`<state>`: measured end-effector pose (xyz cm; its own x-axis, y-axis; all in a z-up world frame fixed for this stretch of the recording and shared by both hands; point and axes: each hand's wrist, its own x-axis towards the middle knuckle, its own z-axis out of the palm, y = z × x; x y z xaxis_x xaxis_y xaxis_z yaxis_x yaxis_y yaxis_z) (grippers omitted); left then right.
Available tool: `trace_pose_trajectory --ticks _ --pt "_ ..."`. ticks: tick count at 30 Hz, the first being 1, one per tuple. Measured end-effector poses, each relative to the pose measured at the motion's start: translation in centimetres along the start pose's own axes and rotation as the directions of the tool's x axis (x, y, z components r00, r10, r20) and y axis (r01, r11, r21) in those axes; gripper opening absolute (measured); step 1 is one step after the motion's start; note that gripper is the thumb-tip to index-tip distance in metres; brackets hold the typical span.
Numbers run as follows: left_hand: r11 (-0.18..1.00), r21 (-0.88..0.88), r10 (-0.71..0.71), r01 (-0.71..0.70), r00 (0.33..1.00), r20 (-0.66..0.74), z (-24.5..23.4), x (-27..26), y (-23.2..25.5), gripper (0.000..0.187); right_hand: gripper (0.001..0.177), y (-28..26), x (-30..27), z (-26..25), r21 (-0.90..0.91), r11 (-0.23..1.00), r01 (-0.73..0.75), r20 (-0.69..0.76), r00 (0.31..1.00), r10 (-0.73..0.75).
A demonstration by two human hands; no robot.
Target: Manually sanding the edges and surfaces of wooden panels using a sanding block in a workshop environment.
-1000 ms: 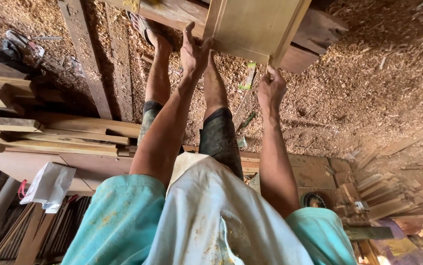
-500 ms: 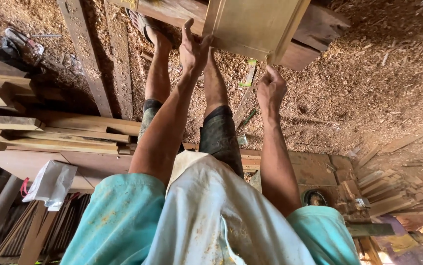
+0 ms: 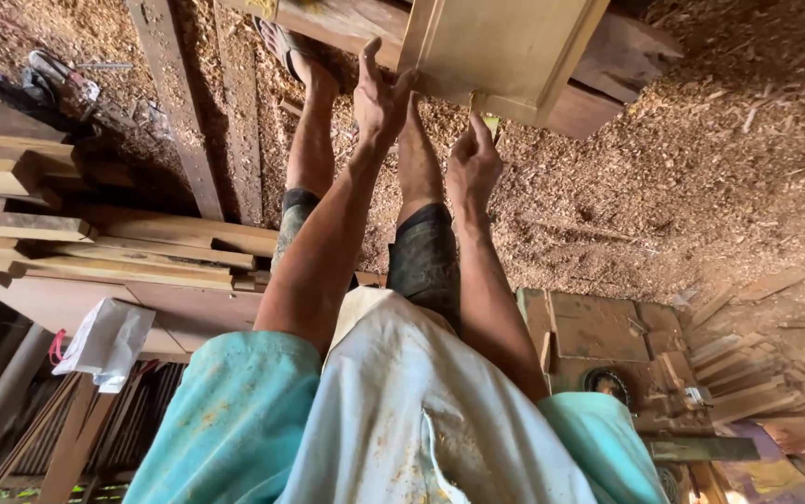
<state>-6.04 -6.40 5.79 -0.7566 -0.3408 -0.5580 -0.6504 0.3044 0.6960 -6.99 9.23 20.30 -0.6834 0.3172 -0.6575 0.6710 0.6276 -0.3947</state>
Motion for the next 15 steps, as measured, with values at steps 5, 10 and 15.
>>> trace_pose_trajectory --ticks 5,10,15 --pt "0.999 0.049 0.010 -0.008 0.999 -0.041 0.6 -0.4 -0.3 0.087 0.031 1.2 -0.7 1.6 0.103 0.983 0.153 -0.125 0.982 -0.140" --pt "0.995 -0.063 -0.076 0.076 0.997 0.010 -0.4 -0.2 2.2 0.079 0.034 -0.4 0.5 3.1 0.142 0.990 0.015 -0.113 0.994 0.001" --pt "0.999 -0.036 0.020 -0.022 0.998 -0.055 1.1 0.0 0.4 0.068 0.038 -5.4 1.2 -3.0 0.095 0.976 -0.197 0.225 0.959 0.172"
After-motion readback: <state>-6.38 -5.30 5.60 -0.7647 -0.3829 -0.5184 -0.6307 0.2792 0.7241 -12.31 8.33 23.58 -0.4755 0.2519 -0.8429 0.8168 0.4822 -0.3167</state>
